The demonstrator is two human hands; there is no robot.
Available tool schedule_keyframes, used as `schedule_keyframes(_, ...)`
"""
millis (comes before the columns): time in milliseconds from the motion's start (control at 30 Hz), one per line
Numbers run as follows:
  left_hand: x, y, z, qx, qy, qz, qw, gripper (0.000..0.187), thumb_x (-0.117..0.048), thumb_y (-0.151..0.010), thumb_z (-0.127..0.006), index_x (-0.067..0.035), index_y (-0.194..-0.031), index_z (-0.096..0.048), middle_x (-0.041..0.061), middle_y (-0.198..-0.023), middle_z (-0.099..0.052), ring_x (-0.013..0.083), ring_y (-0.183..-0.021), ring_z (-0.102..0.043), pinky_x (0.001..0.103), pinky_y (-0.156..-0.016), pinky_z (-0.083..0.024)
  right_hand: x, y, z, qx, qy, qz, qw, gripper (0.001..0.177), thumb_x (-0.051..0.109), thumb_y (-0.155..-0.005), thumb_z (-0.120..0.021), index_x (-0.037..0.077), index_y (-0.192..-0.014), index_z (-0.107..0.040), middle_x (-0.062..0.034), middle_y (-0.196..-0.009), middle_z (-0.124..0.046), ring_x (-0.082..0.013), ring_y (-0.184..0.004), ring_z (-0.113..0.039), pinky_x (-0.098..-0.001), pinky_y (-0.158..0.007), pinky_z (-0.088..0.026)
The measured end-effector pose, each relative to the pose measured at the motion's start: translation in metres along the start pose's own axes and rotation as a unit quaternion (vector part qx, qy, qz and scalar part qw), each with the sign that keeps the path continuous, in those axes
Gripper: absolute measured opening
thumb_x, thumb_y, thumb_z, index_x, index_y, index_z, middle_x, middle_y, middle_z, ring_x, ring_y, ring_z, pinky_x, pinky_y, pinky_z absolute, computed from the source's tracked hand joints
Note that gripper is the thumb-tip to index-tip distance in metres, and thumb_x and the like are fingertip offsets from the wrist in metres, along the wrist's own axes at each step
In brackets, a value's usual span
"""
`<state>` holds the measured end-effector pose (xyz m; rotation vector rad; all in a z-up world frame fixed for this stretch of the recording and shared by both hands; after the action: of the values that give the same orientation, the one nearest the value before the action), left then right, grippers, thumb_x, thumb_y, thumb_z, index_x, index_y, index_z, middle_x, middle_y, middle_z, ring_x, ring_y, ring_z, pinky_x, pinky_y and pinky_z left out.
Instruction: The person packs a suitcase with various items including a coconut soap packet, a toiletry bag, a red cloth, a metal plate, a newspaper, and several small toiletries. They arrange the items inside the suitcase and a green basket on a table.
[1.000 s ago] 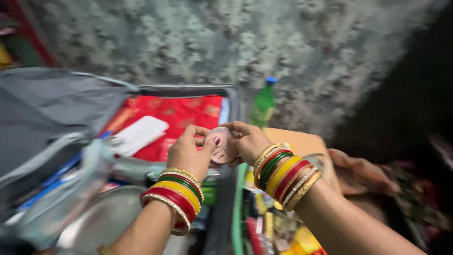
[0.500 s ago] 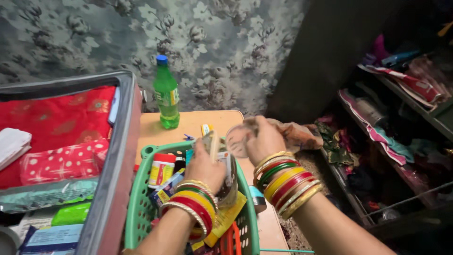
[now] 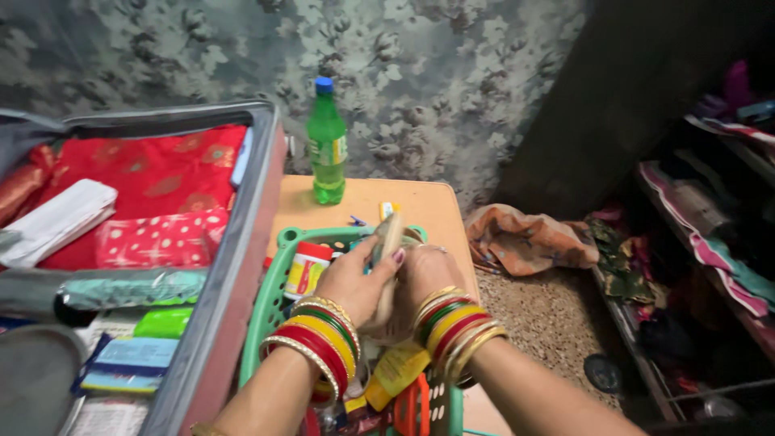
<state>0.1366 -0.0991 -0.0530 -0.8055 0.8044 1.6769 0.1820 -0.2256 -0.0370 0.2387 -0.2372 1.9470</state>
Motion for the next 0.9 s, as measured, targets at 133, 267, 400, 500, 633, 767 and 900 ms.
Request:
schedule_keyframes(133, 0.016, 0.006, 0.028, -0.055, 0.022, -0.013, 0.998, 0.042, -0.044, -0.094, -0.06, -0.019, -0.127, -0.069, 0.014, -0.114, -0.075, 0.0317, -0.109, -0.071, 0.043, -0.094, -0.054, 0.011, 0.004, 0.05, -0.15, -0.154, 0.01, 0.977, 0.02, 0.011, -0.08, -0.069, 0.008, -0.1, -0.073, -0.0217, -0.093, -0.073, -0.0384, -0.091, -0.071, -0.0458, -0.079, -0.056)
schedule_keyframes(267, 0.039, 0.013, 0.052, -0.097, -0.044, -0.009, 0.994, 0.033, -0.03, -0.086, -0.071, -0.019, -0.117, -0.075, 0.01, -0.113, -0.075, 0.0292, -0.108, -0.071, 0.042, -0.094, -0.054, 0.051, 0.018, 0.08, -0.244, -0.193, 0.121, 0.943, 0.024, 0.005, -0.088, -0.062, 0.008, -0.111, -0.071, -0.022, -0.094, -0.072, -0.0386, -0.094, -0.069, -0.0466, -0.082, -0.053)
schedule_keyframes(400, 0.07, 0.021, 0.052, -0.072, -0.063, 0.056, 0.994, 0.028, -0.018, -0.082, -0.076, -0.016, -0.11, -0.076, 0.01, -0.11, -0.08, 0.0264, -0.107, -0.075, 0.038, -0.096, -0.056, 0.098, 0.014, 0.035, -0.033, -0.117, 0.183, 0.975, 0.026, 0.014, -0.087, -0.071, 0.019, -0.112, -0.075, -0.0154, -0.103, -0.075, -0.035, -0.1, -0.071, -0.0442, -0.09, -0.054)
schedule_keyframes(500, 0.081, 0.026, 0.049, -0.079, -0.131, 0.059, 0.986, 0.033, -0.013, -0.079, -0.078, -0.016, -0.112, -0.074, 0.012, -0.112, -0.076, 0.0295, -0.109, -0.072, 0.039, -0.096, -0.055, 0.104, 0.025, -0.009, 0.108, 0.166, 0.231, 0.953, 0.04, 0.009, -0.084, -0.068, 0.026, -0.12, -0.073, -0.0122, -0.107, -0.075, -0.0301, -0.106, -0.071, -0.0496, -0.112, -0.041)
schedule_keyframes(633, 0.088, 0.034, 0.061, -0.159, -0.167, 0.032, 0.972, 0.041, -0.006, -0.074, -0.078, -0.016, -0.114, -0.07, 0.013, -0.115, -0.071, 0.0338, -0.108, -0.068, 0.045, -0.093, -0.054, 0.069, 0.021, -0.023, 0.204, 0.095, 0.12, 0.967, 0.059, 0.006, -0.075, -0.073, 0.028, -0.129, -0.065, -0.0032, -0.11, -0.076, -0.0289, -0.109, -0.068, -0.0409, -0.097, -0.052)
schedule_keyframes(767, 0.095, 0.03, 0.058, -0.114, -0.191, 0.085, 0.971, 0.033, -0.018, -0.083, -0.079, -0.019, -0.114, -0.07, 0.013, -0.117, -0.07, 0.0351, -0.112, -0.066, 0.049, -0.096, -0.052, 0.065, 0.014, -0.025, 0.2, -0.001, 0.091, 0.975, 0.057, 0.006, -0.082, -0.067, 0.025, -0.135, -0.06, -0.0043, -0.108, -0.078, -0.027, -0.106, -0.072, -0.0399, -0.093, -0.055)
schedule_keyframes(900, 0.094, 0.032, 0.05, -0.086, -0.206, 0.105, 0.969, 0.045, -0.02, -0.078, -0.084, -0.012, -0.117, -0.063, 0.016, -0.114, -0.067, 0.0385, -0.112, -0.062, 0.05, -0.097, -0.05, 0.069, 0.01, -0.027, 0.156, -0.022, 0.084, 0.984, 0.071, -0.002, -0.076, -0.07, 0.025, -0.14, -0.056, -0.0162, -0.115, -0.071, -0.0353, -0.109, -0.067, -0.0438, -0.093, -0.054)
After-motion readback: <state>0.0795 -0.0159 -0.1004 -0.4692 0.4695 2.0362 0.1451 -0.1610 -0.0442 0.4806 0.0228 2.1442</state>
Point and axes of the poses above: each hand's wrist, its own y-axis away from the middle knuckle, its own z-axis out of the back of the hand, x = y × z, the point moved 8 cm from there along -y, towards the middle knuckle
